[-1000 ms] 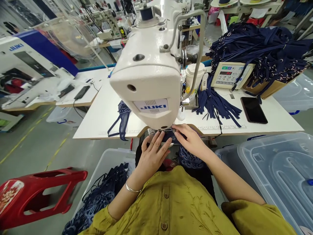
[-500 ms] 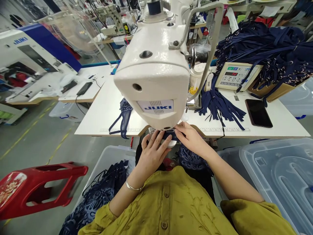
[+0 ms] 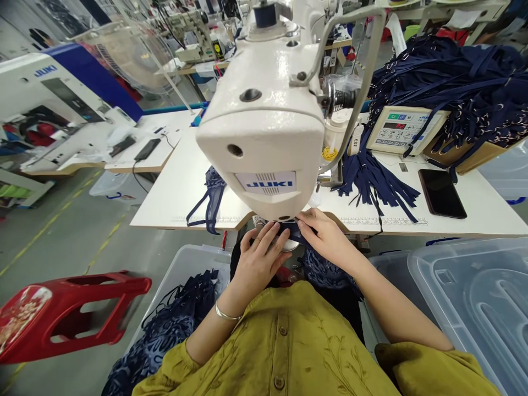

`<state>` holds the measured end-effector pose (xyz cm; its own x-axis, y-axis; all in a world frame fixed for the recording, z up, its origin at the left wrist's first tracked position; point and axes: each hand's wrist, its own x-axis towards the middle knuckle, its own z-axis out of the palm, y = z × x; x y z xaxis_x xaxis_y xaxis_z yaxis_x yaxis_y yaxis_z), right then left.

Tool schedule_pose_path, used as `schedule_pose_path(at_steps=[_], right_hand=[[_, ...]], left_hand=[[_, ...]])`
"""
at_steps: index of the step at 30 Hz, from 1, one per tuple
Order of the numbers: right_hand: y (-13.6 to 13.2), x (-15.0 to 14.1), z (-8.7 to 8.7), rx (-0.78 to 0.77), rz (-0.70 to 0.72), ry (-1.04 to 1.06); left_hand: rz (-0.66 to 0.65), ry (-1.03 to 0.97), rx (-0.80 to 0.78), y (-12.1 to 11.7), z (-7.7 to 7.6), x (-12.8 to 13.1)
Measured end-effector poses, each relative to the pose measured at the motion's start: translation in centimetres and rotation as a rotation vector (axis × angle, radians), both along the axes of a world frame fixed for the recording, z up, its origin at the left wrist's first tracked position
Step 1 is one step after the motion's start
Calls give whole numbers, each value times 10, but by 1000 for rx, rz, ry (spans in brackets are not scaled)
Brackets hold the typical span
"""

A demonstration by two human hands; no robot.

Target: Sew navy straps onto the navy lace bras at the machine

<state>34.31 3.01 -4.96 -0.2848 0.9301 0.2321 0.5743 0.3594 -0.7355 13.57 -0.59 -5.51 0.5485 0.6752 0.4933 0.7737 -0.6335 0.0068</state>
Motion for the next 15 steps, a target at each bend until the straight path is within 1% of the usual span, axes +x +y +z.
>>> schedule_pose_path(at_steps=[4,15], right_hand=[[0,-1,-2,12,-6,9],[5,-3,-3,30,-21,-5]], left_hand=[[7,-8,6,0,-2,-2],[59,36,5,-4,-3,4]])
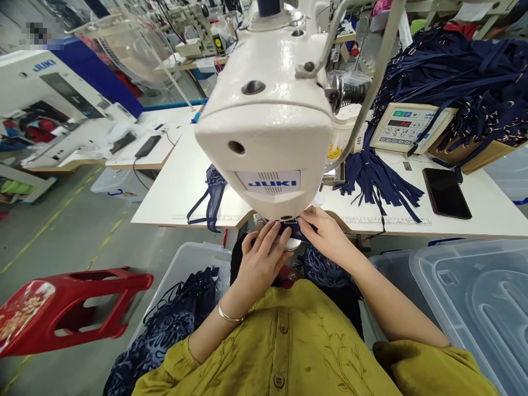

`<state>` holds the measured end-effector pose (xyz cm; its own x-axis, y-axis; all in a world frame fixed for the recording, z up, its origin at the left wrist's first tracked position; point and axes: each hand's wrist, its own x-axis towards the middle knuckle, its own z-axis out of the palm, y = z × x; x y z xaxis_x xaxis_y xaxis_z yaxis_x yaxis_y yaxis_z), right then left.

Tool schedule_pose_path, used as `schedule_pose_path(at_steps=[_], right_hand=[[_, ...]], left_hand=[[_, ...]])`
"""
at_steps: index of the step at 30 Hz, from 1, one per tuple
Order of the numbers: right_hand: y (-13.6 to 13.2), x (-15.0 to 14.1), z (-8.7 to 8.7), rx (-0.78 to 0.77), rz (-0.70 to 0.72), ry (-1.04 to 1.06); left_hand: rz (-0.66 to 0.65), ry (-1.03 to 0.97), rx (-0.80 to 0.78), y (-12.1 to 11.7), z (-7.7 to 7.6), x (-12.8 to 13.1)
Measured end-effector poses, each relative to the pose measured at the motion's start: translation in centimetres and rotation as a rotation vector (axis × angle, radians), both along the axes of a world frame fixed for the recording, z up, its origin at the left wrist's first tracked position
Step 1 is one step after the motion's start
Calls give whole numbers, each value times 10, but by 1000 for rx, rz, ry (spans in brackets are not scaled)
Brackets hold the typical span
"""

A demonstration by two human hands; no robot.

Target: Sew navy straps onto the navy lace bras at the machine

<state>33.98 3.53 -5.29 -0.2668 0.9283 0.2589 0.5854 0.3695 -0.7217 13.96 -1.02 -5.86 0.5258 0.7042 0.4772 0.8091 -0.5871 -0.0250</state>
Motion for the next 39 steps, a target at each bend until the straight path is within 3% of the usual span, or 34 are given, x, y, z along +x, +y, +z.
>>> schedule_pose_path(at_steps=[14,39], right_hand=[[2,1,2,9,13,-17],[-1,-3,-4,-23,-43,-29]], left_hand=[[58,64,29,-3,2,5],[100,-28,54,-4,0,4]])
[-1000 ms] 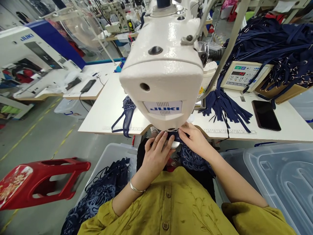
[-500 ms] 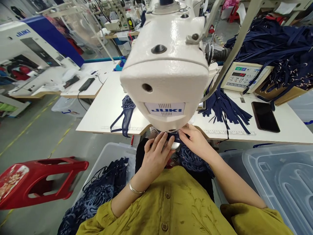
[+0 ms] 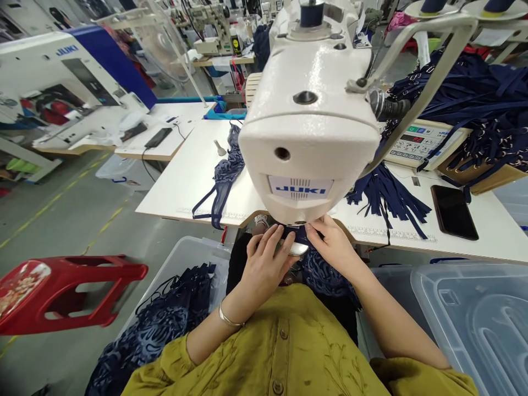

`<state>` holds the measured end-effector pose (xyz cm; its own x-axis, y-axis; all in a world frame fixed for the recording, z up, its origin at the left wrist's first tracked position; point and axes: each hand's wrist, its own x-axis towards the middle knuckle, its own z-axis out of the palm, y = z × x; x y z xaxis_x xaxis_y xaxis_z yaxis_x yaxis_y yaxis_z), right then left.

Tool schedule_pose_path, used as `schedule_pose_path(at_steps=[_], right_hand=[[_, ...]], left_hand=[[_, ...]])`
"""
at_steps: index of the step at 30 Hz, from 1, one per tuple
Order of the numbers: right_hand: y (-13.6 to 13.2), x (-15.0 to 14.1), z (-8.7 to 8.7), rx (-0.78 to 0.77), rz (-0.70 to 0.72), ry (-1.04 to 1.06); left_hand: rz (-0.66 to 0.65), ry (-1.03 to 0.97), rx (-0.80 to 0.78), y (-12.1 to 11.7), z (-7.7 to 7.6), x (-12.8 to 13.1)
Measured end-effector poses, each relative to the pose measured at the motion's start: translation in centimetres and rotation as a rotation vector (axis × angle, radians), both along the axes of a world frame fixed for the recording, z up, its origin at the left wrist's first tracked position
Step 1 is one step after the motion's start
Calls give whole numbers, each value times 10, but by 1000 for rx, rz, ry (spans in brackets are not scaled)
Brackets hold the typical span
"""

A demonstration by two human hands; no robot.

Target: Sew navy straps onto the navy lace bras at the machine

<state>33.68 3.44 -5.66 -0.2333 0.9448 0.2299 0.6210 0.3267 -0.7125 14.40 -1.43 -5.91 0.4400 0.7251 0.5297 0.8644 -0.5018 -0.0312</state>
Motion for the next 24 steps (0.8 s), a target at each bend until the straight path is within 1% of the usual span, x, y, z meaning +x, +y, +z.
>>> schedule_pose_path(at_steps=[6,10,13,15,17,19,21,23,24], right_hand=[[-1,1,-3,-6,-7,54],[-4,3,-9,-18,-18,109],[-8,9,-18,-55,-37,155],[-10,17,-27,-75,-27,169],[-10,29,-39,-81,20,91],[-10,43,-51,-66,94,-68],[-12,58,-59,-24,143,-208],[-16,73,-58,1,145,-265],[-19,79,-53,-20,149,-270]], left_hand=[[-17,19,-4,0,1,1],[-20,29,-1,0,1,2],[-26,40,2,0,1,3],[-33,43,1,0,1,3],[-35,37,-4,1,2,4],[-41,23,-10,1,3,4],[-54,-12,-11,0,3,2],[-91,-70,8,-2,2,-4],[-117,-106,27,-2,0,-9]])
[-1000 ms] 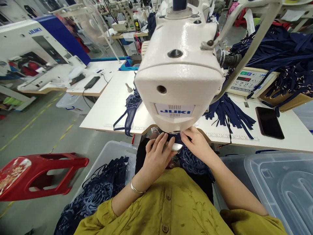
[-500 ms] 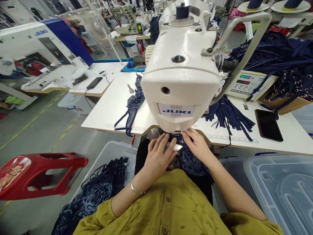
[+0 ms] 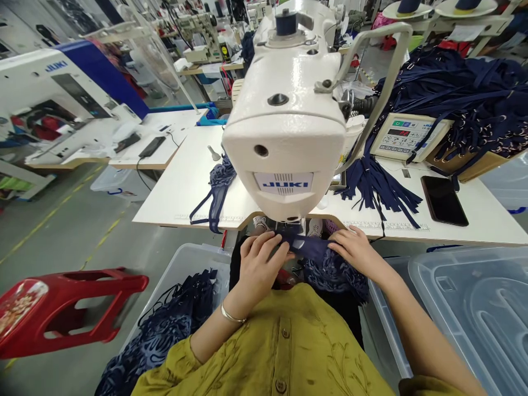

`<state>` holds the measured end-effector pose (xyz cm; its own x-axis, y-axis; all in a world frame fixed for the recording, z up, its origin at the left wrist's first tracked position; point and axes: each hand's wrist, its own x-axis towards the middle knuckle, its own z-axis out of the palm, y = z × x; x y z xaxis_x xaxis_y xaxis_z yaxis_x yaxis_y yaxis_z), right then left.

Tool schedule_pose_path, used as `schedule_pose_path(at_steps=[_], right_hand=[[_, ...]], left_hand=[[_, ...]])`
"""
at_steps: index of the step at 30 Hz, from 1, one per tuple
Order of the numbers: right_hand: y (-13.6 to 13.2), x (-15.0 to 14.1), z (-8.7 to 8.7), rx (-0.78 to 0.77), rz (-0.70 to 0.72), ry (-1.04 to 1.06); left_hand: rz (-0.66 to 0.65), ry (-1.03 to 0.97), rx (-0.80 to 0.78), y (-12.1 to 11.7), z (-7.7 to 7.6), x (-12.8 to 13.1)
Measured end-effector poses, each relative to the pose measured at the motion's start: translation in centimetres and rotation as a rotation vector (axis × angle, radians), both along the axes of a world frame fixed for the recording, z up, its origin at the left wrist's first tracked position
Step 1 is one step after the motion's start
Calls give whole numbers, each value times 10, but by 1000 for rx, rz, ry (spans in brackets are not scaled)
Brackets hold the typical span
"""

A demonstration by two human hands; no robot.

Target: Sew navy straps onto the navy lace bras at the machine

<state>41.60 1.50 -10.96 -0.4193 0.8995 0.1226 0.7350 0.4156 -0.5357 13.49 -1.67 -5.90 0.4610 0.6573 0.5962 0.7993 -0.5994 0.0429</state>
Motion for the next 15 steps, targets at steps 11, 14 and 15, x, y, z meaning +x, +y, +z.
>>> schedule_pose_path(at_steps=[11,14,15], right_hand=[[-16,-53,86,-31,28,243],[-4,-84,78,287,66,119],[-1,-92,75,356,70,54]], left_hand=[[393,-319,384,17,-10,-84],[498,-235,286,22,-5,-88],[486,-190,243,22,-4,-86]])
